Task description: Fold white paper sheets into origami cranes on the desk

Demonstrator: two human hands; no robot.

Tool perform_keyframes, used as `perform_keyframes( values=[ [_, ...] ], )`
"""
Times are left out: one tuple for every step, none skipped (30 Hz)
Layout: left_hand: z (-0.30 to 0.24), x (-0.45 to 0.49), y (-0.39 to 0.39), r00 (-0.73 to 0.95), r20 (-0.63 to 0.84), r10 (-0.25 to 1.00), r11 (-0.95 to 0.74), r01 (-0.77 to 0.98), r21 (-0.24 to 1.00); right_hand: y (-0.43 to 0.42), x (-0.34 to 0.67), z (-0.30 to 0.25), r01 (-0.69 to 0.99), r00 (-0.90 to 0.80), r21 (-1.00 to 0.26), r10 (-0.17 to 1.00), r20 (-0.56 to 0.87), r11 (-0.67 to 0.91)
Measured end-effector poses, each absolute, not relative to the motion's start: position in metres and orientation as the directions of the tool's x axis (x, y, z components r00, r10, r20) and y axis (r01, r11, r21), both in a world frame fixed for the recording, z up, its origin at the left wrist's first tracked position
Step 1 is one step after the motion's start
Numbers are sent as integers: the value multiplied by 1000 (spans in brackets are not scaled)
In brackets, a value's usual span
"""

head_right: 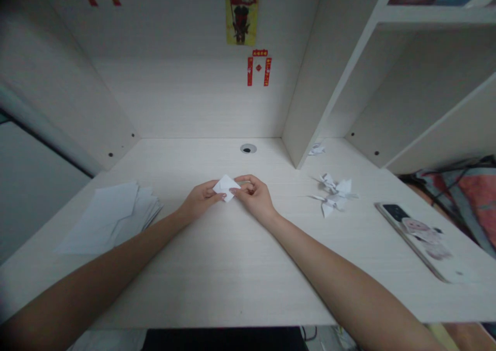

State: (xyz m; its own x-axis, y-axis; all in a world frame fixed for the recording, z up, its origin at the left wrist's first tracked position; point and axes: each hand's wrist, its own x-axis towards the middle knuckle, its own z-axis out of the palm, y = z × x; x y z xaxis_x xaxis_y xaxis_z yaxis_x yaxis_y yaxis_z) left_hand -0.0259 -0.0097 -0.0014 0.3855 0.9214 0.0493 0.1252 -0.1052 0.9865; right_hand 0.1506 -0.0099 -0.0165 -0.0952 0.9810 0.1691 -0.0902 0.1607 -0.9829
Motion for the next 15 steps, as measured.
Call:
perform_keyframes(
  values=[
    [-2, -26, -9, 386, 55, 921, -108, 117, 987, -10, 151, -16, -91, -91, -984, 982, 164, 156],
    [-4, -27, -9, 384, 60, 921, -110, 110, 988, -10, 151, -16, -89, -89, -985, 984, 158, 150],
    [-5, -27, -9, 383, 62, 922, -112, 108, 988, -10, 151, -15, -83, -89, -986, 984, 152, 145],
    [-6, -27, -8, 379, 65, 923, -114, 109, 988, -10, 152, -15, -75, -92, -987, 985, 148, 142],
    [-7, -28, -8, 374, 67, 925, -116, 110, 987, -10, 152, -14, -69, -98, -988, 984, 147, 140],
    [-9, -28, -8, 368, 70, 927, -119, 110, 987, -10, 152, -14, -65, -112, -988, 983, 144, 137],
    [-10, -28, -8, 360, 75, 930, -121, 107, 987, -10, 152, -14, -66, -133, -989, 981, 140, 132],
    [-10, -28, -7, 352, 79, 933, -122, 102, 987, -9, 152, -14, -71, -158, -990, 978, 134, 124],
    [-11, -29, -7, 342, 82, 936, -124, 103, 987, -9, 152, -14, -78, -178, -990, 975, 129, 117],
    [-11, -29, -7, 331, 83, 940, -127, 113, 985, -8, 153, -15, -82, -191, -990, 973, 127, 113],
    [-11, -29, -7, 320, 83, 944, -130, 130, 983, -8, 153, -15, -80, -193, -990, 972, 130, 117],
    [-11, -29, -7, 309, 82, 947, -132, 147, 980, -7, 153, -16, -70, -180, -989, 974, 138, 127],
    [-11, -29, -8, 302, 80, 950, -133, 160, 978, -7, 153, -17, -56, -157, -989, 976, 148, 140],
    [-10, -29, -8, 299, 77, 951, -131, 165, 978, -7, 153, -17, -41, -134, -988, 979, 153, 149],
    [-10, -28, -8, 300, 75, 951, -128, 162, 978, -7, 152, -18, -35, -115, -988, 982, 152, 149]
  ],
)
